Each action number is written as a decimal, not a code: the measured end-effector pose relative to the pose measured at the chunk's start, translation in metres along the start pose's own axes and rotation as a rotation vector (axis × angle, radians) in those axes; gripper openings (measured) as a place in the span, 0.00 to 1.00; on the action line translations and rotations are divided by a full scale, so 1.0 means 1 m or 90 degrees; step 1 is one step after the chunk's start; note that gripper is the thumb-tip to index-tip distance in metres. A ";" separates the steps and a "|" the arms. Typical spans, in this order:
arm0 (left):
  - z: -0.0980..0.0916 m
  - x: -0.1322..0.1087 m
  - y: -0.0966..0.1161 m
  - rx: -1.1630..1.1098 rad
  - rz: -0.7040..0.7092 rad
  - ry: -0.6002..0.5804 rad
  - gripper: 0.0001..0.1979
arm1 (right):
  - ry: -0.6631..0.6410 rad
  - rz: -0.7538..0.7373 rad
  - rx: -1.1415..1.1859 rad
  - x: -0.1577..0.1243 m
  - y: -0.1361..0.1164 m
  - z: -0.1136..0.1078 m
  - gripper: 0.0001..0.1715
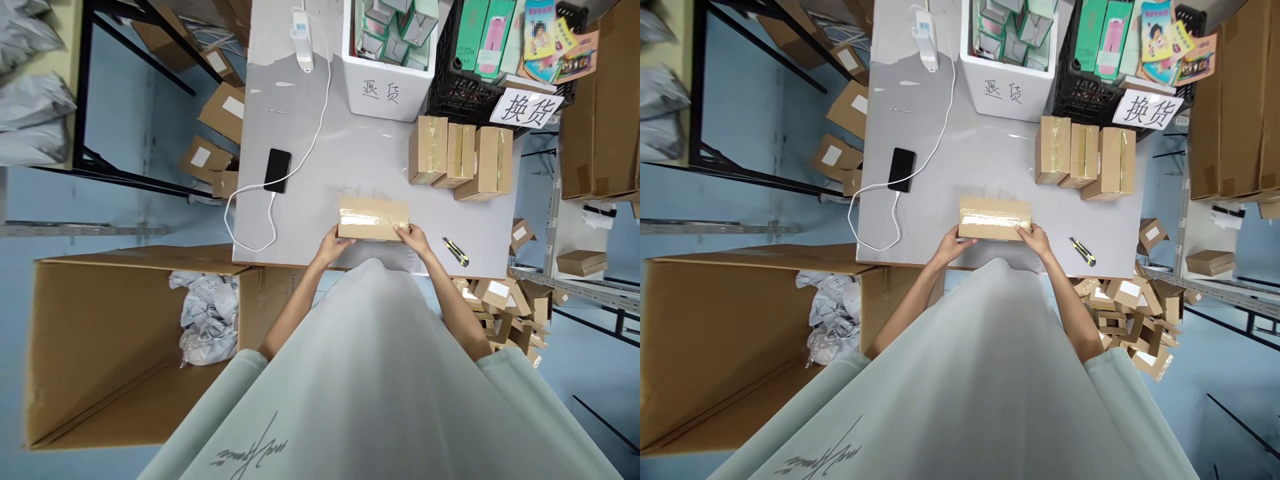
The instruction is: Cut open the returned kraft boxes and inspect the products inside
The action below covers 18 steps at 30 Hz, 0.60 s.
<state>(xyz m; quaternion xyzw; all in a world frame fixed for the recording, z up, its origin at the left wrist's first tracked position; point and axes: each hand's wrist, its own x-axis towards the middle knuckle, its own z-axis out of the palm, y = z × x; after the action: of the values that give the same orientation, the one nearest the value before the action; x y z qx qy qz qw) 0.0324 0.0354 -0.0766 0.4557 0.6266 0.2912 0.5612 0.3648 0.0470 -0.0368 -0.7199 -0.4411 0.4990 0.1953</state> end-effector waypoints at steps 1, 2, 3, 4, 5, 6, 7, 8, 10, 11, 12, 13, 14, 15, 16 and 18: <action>0.001 0.005 -0.002 0.021 -0.005 0.011 0.38 | -0.019 -0.003 0.028 0.001 0.003 0.001 0.40; 0.003 0.010 -0.005 0.038 -0.008 0.022 0.37 | -0.040 -0.015 0.061 0.001 0.006 0.001 0.43; 0.006 0.014 -0.007 0.048 -0.008 0.030 0.36 | -0.059 -0.033 0.096 0.000 0.010 0.002 0.48; 0.009 0.017 -0.010 0.049 -0.007 0.033 0.35 | -0.077 -0.050 0.127 -0.003 0.014 0.003 0.54; 0.012 0.018 -0.012 0.041 -0.004 0.031 0.34 | -0.091 -0.063 0.152 -0.007 0.019 0.004 0.59; 0.016 0.019 -0.014 0.025 -0.002 0.025 0.35 | -0.098 -0.071 0.170 -0.011 0.023 0.005 0.63; 0.020 0.019 -0.016 0.006 -0.004 0.017 0.36 | -0.098 -0.075 0.182 -0.015 0.026 0.007 0.65; 0.023 0.017 -0.018 -0.013 -0.008 0.009 0.38 | -0.092 -0.079 0.191 -0.020 0.029 0.009 0.64; 0.024 0.013 -0.021 -0.033 -0.022 -0.004 0.42 | -0.070 -0.092 0.195 -0.027 0.034 0.013 0.59; 0.023 0.010 -0.021 -0.028 -0.027 -0.006 0.44 | -0.056 -0.099 0.188 -0.030 0.035 0.014 0.56; 0.021 0.007 -0.021 -0.013 -0.030 -0.001 0.46 | -0.041 -0.103 0.170 -0.032 0.037 0.015 0.53; 0.017 0.004 -0.021 0.010 -0.029 0.013 0.47 | -0.024 -0.104 0.144 -0.033 0.037 0.014 0.50; 0.013 0.001 -0.019 0.038 -0.024 0.034 0.47 | -0.005 -0.104 0.115 -0.033 0.037 0.012 0.48; 0.008 0.000 -0.017 0.068 -0.015 0.058 0.46 | 0.012 -0.106 0.086 -0.032 0.037 0.010 0.46; 0.004 -0.001 -0.014 0.099 -0.003 0.078 0.45 | 0.029 -0.110 0.059 -0.030 0.037 0.007 0.44; -0.002 -0.001 -0.008 0.154 0.025 0.091 0.38 | 0.047 -0.115 0.009 -0.023 0.036 0.002 0.38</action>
<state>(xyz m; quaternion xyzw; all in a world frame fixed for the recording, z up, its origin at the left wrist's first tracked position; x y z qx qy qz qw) 0.0282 0.0320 -0.0827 0.5105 0.6863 0.2563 0.4502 0.3765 0.0083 -0.0506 -0.6937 -0.4932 0.4555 0.2609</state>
